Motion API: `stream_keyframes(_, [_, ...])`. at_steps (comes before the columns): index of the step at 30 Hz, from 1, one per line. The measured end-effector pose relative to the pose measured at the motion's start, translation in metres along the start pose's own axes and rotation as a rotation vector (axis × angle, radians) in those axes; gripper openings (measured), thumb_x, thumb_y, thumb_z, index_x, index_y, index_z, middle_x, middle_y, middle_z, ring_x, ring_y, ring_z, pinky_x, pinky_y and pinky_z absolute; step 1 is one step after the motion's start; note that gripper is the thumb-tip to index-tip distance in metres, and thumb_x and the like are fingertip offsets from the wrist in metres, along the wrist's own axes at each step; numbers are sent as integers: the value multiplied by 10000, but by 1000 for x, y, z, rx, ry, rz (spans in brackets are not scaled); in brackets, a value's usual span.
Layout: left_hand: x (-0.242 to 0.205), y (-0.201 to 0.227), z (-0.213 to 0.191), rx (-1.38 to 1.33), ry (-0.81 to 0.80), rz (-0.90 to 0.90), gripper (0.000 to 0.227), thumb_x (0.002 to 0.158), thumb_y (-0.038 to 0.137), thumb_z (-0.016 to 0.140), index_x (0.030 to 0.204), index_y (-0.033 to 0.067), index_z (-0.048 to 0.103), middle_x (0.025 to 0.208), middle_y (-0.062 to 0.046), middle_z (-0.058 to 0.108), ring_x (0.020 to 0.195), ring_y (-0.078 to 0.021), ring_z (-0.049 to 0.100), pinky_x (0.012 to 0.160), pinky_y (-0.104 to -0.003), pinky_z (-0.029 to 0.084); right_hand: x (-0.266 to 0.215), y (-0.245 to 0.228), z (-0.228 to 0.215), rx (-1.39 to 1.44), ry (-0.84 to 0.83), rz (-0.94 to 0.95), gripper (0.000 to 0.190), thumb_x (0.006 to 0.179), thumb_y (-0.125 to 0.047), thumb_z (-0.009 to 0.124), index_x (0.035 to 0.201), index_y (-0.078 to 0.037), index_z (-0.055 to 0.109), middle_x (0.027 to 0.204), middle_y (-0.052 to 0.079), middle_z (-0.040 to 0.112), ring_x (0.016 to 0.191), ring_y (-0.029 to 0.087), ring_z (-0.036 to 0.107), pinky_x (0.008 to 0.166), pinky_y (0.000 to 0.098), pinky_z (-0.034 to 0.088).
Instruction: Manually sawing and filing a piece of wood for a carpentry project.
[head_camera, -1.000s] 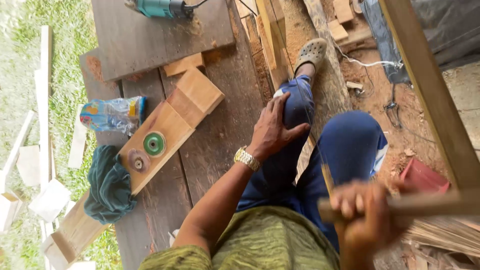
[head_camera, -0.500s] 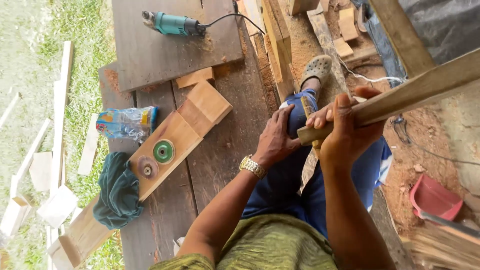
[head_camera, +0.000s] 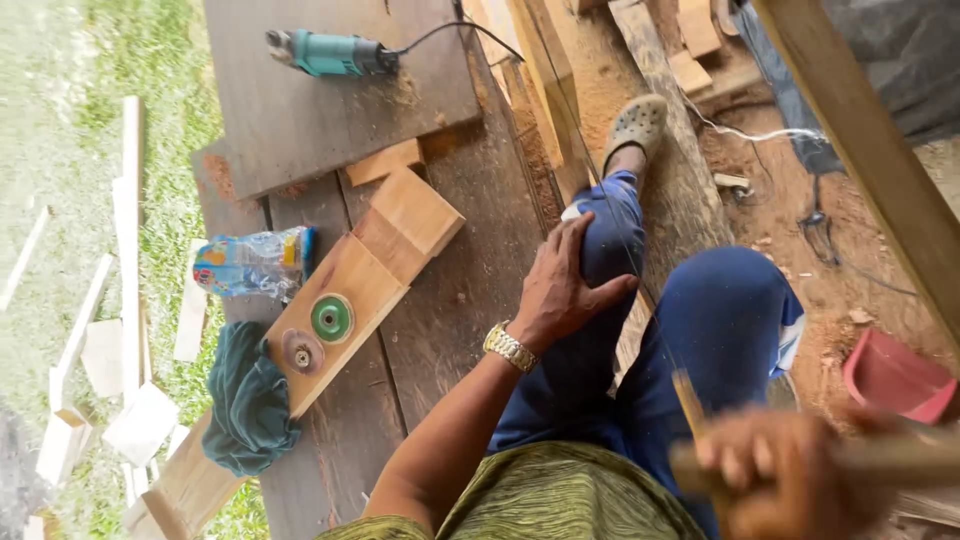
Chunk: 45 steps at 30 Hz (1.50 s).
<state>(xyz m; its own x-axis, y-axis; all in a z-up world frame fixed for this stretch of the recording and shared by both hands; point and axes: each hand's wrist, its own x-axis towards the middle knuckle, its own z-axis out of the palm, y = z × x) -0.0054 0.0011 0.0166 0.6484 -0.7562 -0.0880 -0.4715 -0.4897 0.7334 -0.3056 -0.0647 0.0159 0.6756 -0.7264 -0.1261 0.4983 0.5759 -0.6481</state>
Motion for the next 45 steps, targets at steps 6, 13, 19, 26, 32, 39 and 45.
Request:
stream_keyframes(6, [3, -25, 17, -15, 96, 64, 926, 778, 470, 811, 1538, 130, 408, 1489, -202, 519, 1365, -404, 531, 1097, -483, 466, 168, 51, 156, -75, 201, -317, 326, 1078, 21, 595, 1324, -95, 415, 732, 54, 478, 528, 142, 461, 564, 391, 493])
stream_keyframes(13, [5, -5, 1, 13, 43, 10, 964, 761, 526, 819, 1530, 119, 403, 1481, -215, 495, 1334, -429, 513, 1063, -508, 446, 89, -1, 167, -93, 113, -310, 301, 1131, 7, 610, 1332, -105, 416, 737, 60, 494, 565, 154, 508, 567, 387, 517])
stream_keyframes(19, [1, 2, -2, -8, -9, -28, 984, 756, 565, 803, 1531, 110, 400, 1488, -198, 487, 1348, -424, 512, 1070, -503, 463, -12, -13, 79, 16, -5, -178, 320, 1249, -226, 574, 973, -89, 490, 717, 60, 503, 661, 193, 566, 691, 430, 531])
stream_keyframes(26, [5, -5, -1, -3, 20, 0, 988, 740, 540, 812, 1528, 105, 406, 1529, -187, 470, 1370, -418, 490, 1104, -503, 429, 152, 39, 170, -64, 174, -336, 291, 1087, -35, 635, 1290, -170, 474, 727, 14, 471, 553, 115, 477, 537, 343, 472])
stream_keyframes(32, [0, -7, 1, 14, 17, -33, 947, 765, 536, 798, 1512, 102, 408, 1531, -178, 481, 1366, -400, 506, 1086, -507, 448, 178, 27, 198, -46, 105, -339, 296, 1095, -9, 652, 1296, -115, 463, 769, 46, 499, 566, 156, 496, 554, 368, 496])
stream_keyframes(39, [2, -2, 0, -15, 20, -37, 969, 783, 586, 773, 1553, 124, 410, 1511, -189, 502, 1377, -396, 519, 1094, -486, 482, 33, -46, 138, -116, 41, -171, 131, 1073, -193, 597, 1120, -127, 493, 710, -5, 455, 551, 161, 479, 578, 405, 486])
stream_keyframes(45, [6, 0, -7, 14, 19, 10, 1004, 749, 562, 813, 1536, 87, 410, 1508, -214, 473, 1373, -424, 481, 1107, -497, 426, 69, -15, 174, -112, 287, -266, 360, 1019, -51, 589, 1298, -220, 437, 728, -10, 448, 555, 136, 474, 530, 359, 491])
